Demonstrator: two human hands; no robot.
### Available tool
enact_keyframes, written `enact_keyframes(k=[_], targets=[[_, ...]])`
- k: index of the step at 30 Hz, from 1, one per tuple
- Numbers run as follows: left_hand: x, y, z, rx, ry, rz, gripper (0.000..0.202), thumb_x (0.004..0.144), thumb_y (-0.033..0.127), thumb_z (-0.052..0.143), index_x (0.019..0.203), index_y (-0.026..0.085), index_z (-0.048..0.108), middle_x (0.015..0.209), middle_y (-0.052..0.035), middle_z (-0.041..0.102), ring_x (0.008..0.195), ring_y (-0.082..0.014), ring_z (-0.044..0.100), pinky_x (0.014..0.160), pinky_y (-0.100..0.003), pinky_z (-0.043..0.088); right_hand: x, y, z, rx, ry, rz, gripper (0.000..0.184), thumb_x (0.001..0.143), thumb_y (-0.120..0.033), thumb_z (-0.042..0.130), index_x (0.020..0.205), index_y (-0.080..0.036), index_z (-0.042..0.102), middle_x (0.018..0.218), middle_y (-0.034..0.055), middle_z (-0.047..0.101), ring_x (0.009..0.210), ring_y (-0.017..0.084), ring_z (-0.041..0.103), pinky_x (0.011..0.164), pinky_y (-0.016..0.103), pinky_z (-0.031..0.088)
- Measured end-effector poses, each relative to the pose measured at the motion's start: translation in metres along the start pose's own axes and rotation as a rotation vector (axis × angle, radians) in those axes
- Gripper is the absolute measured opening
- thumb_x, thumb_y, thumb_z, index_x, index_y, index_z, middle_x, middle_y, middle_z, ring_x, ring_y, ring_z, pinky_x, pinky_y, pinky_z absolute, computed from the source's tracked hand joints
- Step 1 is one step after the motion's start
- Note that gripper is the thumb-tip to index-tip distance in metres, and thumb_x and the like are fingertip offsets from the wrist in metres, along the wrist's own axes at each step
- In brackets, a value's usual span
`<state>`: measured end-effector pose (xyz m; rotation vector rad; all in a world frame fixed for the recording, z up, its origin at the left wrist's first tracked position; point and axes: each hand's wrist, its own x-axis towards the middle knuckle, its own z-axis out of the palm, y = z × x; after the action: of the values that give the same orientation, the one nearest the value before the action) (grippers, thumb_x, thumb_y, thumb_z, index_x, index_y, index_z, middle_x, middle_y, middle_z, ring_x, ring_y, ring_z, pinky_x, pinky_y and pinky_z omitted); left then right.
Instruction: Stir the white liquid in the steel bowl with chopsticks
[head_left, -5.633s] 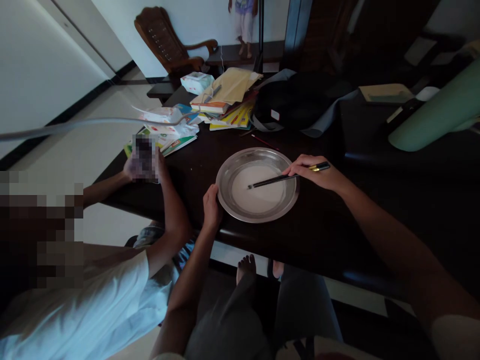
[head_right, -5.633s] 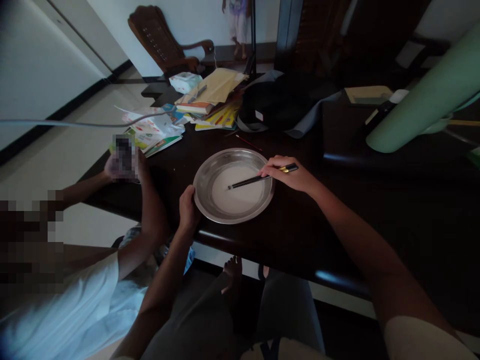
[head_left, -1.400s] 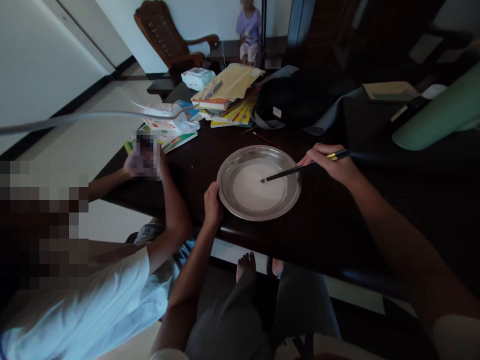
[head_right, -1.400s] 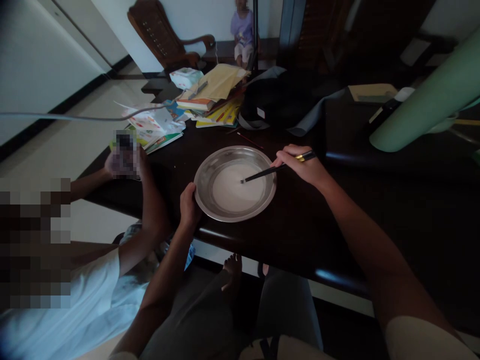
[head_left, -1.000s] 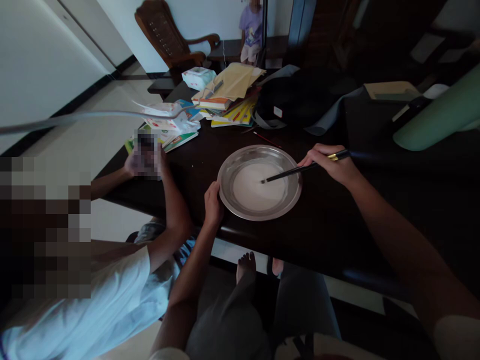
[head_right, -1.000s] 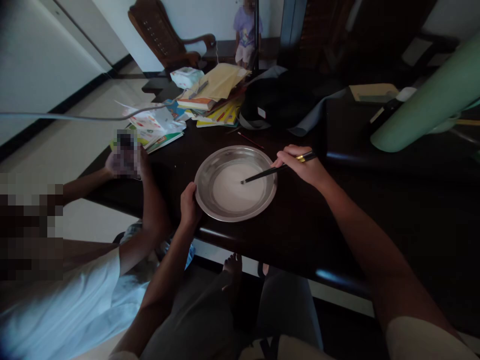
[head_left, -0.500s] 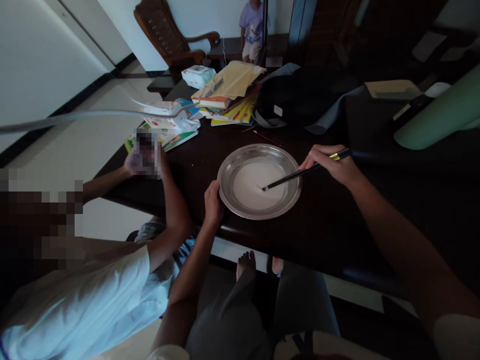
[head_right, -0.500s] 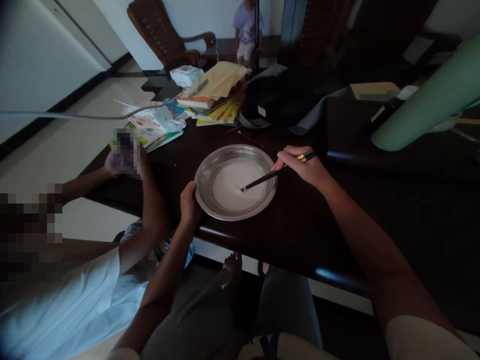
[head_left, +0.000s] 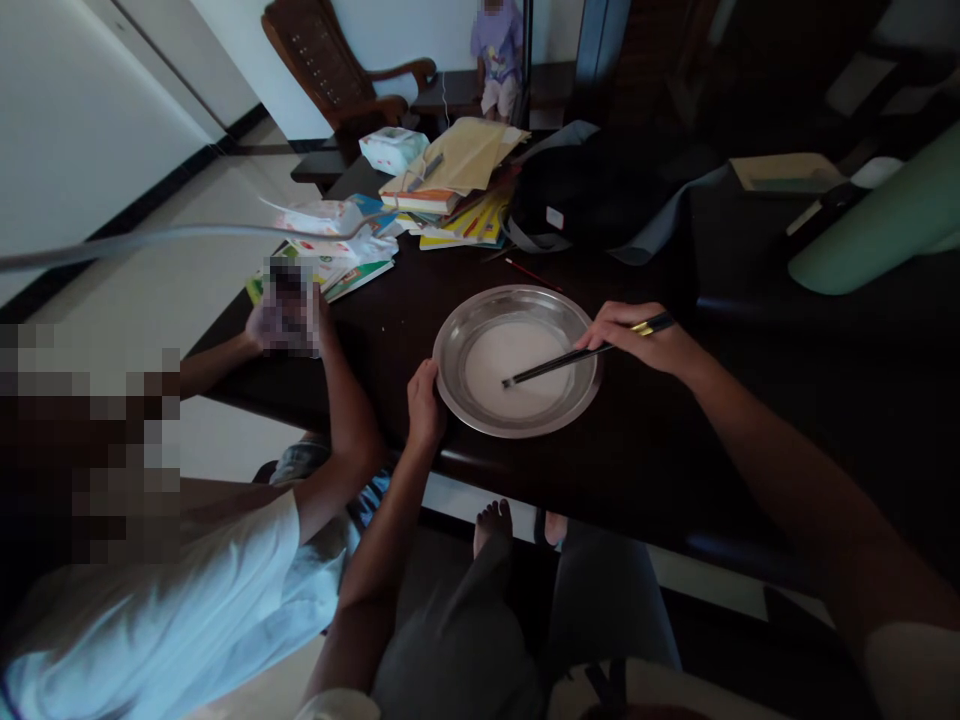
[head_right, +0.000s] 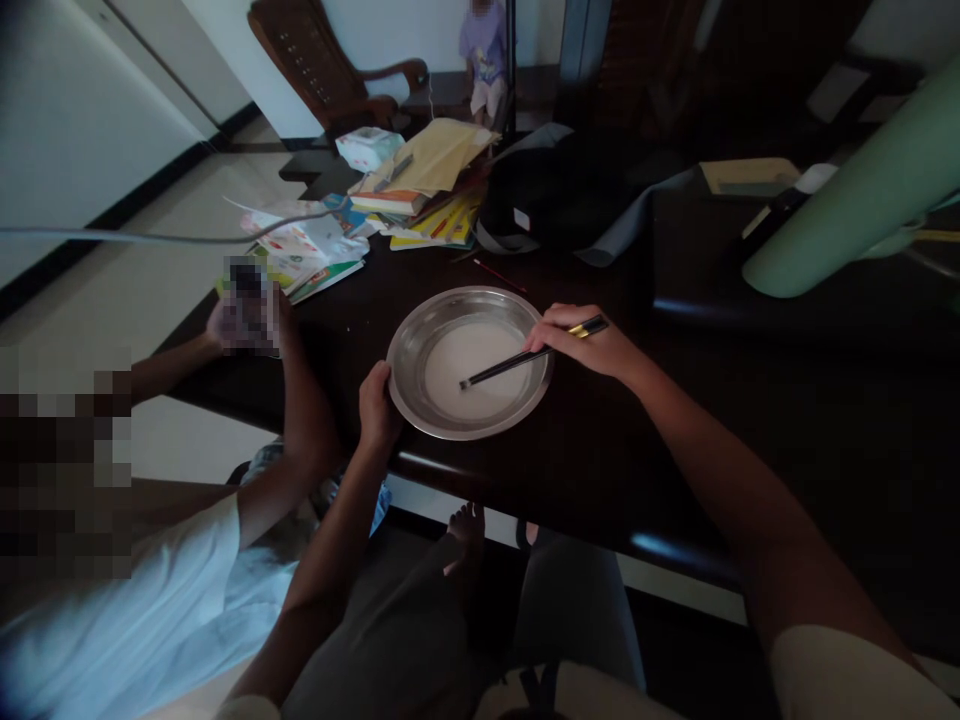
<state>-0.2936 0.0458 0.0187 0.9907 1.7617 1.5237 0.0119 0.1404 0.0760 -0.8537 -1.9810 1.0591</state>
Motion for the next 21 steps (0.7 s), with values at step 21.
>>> enact_keyframes(k=[21], targets=[[-0.002, 0.004, 0.001, -0.005, -0.007, -0.014, 0.034, 0.093, 0.023, 0.055, 0.060, 0.021, 0.049, 0.064, 0.0006, 0.050, 0.074, -0.0162, 0.050, 0.070, -0.024, 0.045, 0.001, -0.003, -0.004, 0.044, 0.143, 0.081, 0.047, 0.091, -0.065, 0.065, 0.059, -0.030, 0.071, 0.073, 0.0047, 0.078, 0.078, 0.027, 0.075, 0.085, 0.048, 0.057]])
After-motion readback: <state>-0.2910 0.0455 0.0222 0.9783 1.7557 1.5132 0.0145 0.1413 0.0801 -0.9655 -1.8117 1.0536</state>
